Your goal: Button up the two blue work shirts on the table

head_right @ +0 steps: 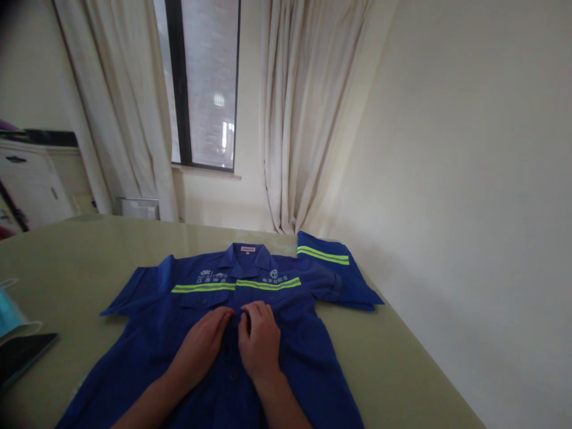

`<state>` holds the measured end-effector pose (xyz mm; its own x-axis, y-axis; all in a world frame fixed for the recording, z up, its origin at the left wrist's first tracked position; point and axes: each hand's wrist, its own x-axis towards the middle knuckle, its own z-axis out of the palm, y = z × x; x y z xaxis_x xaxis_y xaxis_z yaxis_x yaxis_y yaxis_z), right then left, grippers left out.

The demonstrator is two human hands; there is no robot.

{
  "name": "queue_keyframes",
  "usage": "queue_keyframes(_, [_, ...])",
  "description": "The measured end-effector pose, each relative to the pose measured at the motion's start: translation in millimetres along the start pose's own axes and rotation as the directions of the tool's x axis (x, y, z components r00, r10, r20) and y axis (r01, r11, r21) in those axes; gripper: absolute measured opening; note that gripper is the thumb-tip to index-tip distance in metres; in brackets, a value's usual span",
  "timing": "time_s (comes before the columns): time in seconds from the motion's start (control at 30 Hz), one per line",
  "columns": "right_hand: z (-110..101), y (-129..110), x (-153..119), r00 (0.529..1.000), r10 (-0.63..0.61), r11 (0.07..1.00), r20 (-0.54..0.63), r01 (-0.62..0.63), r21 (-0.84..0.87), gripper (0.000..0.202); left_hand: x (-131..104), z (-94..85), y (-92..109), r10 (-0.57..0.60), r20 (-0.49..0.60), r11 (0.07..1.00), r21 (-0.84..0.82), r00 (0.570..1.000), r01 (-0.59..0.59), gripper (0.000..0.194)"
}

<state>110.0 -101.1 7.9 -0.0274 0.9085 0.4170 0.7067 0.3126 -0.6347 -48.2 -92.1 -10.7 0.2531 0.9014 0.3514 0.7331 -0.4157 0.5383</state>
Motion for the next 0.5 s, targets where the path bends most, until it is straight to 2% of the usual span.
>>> queue_keyframes(0.1, [1.3,-2.3,-6.2,0.995,-0.058,0.991,0.081,0.067,-0.113,0.027,-1.7,7.5,-10.4,0.079,-0.113,0.977,0.207,0.99,-0.054,0.042])
queue_keyframes(0.17, [1.1,-5.3,-10.1,0.993,-0.031,0.978,0.118,0.055,-0.204,0.027,-6.1,10.9,-14.5,0.116,-0.086,0.937,0.34,0.99,-0.08,0.045])
queue_keyframes(0.27, [-1.2,-16.7,-10.3,0.99,0.028,0.932,0.139,0.025,-0.361,0.03,-20.6,13.0,-15.3,0.145,-0.001,0.883,0.451,0.989,-0.129,0.051])
queue_keyframes(0.4, [-0.3,-38.6,5.9,0.975,0.174,0.855,0.137,-0.081,-0.512,0.04,-56.3,15.7,-13.0,0.233,0.043,0.837,0.5,0.972,-0.222,0.058])
queue_keyframes(0.5, [7.0,-42.4,17.9,0.962,0.243,0.839,0.121,-0.146,-0.524,0.042,-83.2,14.7,-10.9,0.222,0.038,0.828,0.52,0.974,-0.209,0.062])
